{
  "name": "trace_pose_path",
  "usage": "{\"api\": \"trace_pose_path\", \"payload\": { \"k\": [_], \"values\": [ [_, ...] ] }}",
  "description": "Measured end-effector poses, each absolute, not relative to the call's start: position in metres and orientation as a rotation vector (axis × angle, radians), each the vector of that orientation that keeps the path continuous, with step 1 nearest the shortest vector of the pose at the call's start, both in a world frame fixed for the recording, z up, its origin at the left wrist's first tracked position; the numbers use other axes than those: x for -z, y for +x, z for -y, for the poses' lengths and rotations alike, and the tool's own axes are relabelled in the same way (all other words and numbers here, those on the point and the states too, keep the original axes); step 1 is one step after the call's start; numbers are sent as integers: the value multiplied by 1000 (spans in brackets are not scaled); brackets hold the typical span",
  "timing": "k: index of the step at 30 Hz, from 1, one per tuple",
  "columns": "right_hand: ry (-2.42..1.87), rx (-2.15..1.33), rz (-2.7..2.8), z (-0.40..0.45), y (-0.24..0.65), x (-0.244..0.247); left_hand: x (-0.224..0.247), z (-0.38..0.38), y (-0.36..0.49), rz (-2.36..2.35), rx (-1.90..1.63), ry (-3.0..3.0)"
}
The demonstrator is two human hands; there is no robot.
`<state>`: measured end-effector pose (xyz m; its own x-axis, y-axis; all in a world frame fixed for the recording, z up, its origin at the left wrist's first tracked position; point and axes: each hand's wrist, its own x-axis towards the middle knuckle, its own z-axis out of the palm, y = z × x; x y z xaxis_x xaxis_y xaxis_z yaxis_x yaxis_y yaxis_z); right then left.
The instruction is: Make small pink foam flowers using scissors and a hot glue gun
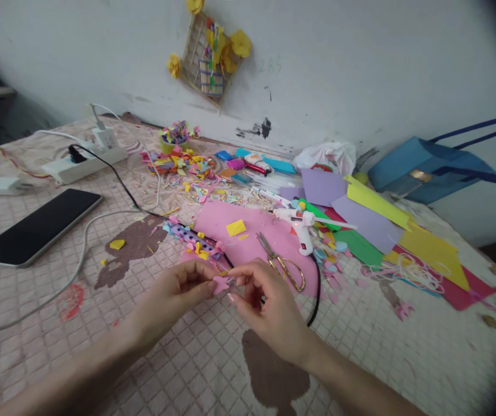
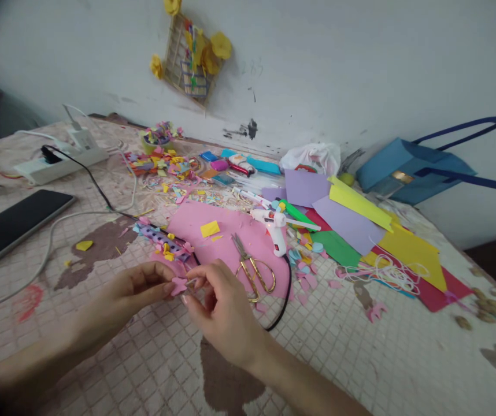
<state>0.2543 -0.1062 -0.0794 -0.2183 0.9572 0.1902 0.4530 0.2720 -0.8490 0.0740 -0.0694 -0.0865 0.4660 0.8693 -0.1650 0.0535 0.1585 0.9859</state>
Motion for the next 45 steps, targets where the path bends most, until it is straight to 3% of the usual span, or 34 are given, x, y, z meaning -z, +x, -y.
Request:
{"api": "trace_pose_path", "payload": {
  "k": [34,45],
  "values": [
    [-1172,-136,2198,102,259,91,86,72,78,-974,-666,1224],
    [-1160,-386,2115,101,257,88,87,72,76,-964,-668,1309]
  ]
}}
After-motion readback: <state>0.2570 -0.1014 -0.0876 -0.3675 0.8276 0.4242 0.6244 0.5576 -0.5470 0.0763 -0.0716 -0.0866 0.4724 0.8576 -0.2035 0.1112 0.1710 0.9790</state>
